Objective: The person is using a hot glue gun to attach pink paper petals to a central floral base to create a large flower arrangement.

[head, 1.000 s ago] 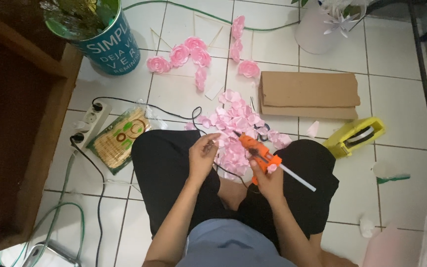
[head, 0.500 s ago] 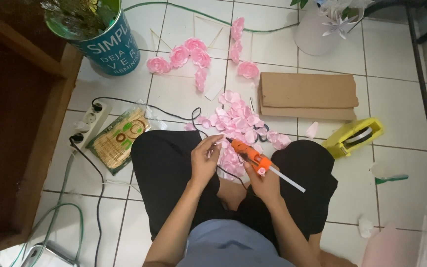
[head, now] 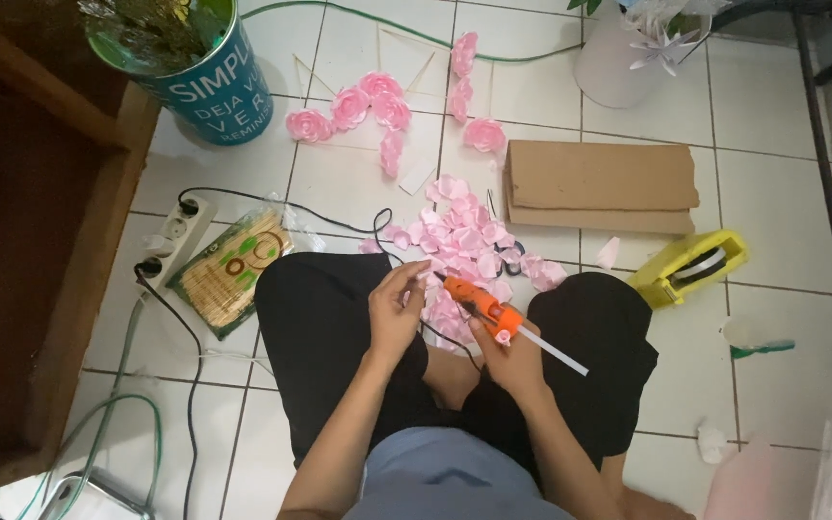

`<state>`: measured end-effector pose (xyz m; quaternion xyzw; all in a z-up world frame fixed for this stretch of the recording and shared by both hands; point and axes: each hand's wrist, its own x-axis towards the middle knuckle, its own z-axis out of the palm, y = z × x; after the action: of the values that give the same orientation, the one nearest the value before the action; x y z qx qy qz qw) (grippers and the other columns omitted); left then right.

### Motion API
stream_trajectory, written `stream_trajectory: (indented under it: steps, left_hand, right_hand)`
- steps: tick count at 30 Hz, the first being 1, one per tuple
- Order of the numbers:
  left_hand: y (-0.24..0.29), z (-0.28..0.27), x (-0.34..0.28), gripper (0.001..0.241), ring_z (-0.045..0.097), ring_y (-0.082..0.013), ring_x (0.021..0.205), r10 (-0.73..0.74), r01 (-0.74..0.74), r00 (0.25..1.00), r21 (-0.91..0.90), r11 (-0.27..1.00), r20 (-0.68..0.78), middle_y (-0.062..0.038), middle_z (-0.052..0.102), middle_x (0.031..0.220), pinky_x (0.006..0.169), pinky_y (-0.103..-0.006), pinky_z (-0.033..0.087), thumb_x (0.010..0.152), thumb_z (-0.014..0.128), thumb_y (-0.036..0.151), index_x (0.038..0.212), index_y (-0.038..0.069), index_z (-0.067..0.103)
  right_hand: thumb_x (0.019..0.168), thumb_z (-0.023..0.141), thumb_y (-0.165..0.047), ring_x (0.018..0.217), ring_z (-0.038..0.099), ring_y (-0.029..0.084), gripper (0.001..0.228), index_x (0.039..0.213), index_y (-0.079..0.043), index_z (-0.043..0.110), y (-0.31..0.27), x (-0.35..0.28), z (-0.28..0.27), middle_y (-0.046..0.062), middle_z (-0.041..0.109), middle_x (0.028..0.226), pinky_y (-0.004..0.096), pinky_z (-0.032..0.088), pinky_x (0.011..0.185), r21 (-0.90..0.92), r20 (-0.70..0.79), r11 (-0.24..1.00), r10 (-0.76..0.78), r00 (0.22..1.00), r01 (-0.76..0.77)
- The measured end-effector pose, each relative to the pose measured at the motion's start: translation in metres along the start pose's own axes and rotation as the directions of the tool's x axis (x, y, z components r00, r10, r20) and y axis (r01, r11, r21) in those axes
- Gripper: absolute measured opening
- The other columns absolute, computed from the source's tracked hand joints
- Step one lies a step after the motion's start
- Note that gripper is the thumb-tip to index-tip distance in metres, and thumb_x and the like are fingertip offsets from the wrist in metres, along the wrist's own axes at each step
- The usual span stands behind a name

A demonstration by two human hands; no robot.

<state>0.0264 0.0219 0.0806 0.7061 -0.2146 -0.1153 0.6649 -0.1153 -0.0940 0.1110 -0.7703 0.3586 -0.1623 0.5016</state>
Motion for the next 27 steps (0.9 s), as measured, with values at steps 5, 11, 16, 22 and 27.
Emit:
stream_trajectory:
  steps: [5,11,16,22,27]
  left_hand:
    - [0.004,0.002,-0.001,0.033,0.071,-0.0293,0.101,0.004,-0.004,1.0,0.003,1.0,0.025,-0.015,0.075,0.106,0.085,-0.0377,0.059,0.087,0.064,-0.01,0.114,0.006,0.077]
    - [-0.001,0.002,0.001,0.033,0.07,-0.0268,0.102,0.018,-0.018,1.0,0.021,1.0,-0.016,-0.014,0.074,0.109,0.085,-0.036,0.059,0.088,0.065,-0.008,0.116,0.006,0.076]
    - [-0.007,-0.001,0.003,0.033,0.069,-0.0251,0.101,0.005,-0.006,0.998,-0.011,1.0,-0.061,-0.016,0.073,0.109,0.086,-0.038,0.058,0.089,0.064,-0.008,0.117,0.005,0.075]
    - [-0.02,0.001,0.006,0.032,0.069,-0.0254,0.105,0.002,-0.005,0.996,-0.027,1.0,-0.095,-0.017,0.072,0.111,0.089,-0.0376,0.058,0.09,0.064,-0.007,0.119,0.003,0.074]
    - [-0.03,0.001,0.007,0.034,0.066,-0.019,0.101,-0.074,0.071,0.995,-0.05,0.996,-0.073,-0.013,0.072,0.111,0.088,-0.0349,0.057,0.091,0.064,-0.006,0.121,0.005,0.075]
  right_hand:
    - [0.088,0.076,-0.029,0.063,0.062,0.028,0.029,0.084,-0.002,0.067,0.02,0.004,0.003,0.02,0.066,0.068,0.038,0.046,0.062,0.001,-0.053,1.0,-0.018,0.998,0.018]
    - [0.086,0.079,-0.025,0.065,0.065,0.031,0.027,0.084,0.0,0.069,-0.011,-0.002,0.0,0.02,0.068,0.07,0.039,0.048,0.062,-0.011,0.001,1.0,0.0,1.0,0.0]
    - [0.085,0.079,-0.028,0.07,0.067,0.033,0.031,0.087,0.001,0.07,-0.007,-0.002,0.003,0.025,0.07,0.075,0.041,0.051,0.066,0.016,0.054,0.999,0.026,0.998,-0.027]
    - [0.088,0.077,-0.032,0.09,0.071,0.04,0.038,0.104,0.002,0.071,0.05,0.024,0.006,0.027,0.074,0.092,0.05,0.053,0.083,0.075,0.0,0.996,0.051,0.999,-0.051]
    - [0.089,0.069,-0.062,0.092,0.066,0.036,0.081,0.118,0.013,0.06,0.116,0.127,0.001,0.031,0.065,0.102,0.052,0.052,0.077,0.355,-0.168,0.856,0.454,0.875,-0.376]
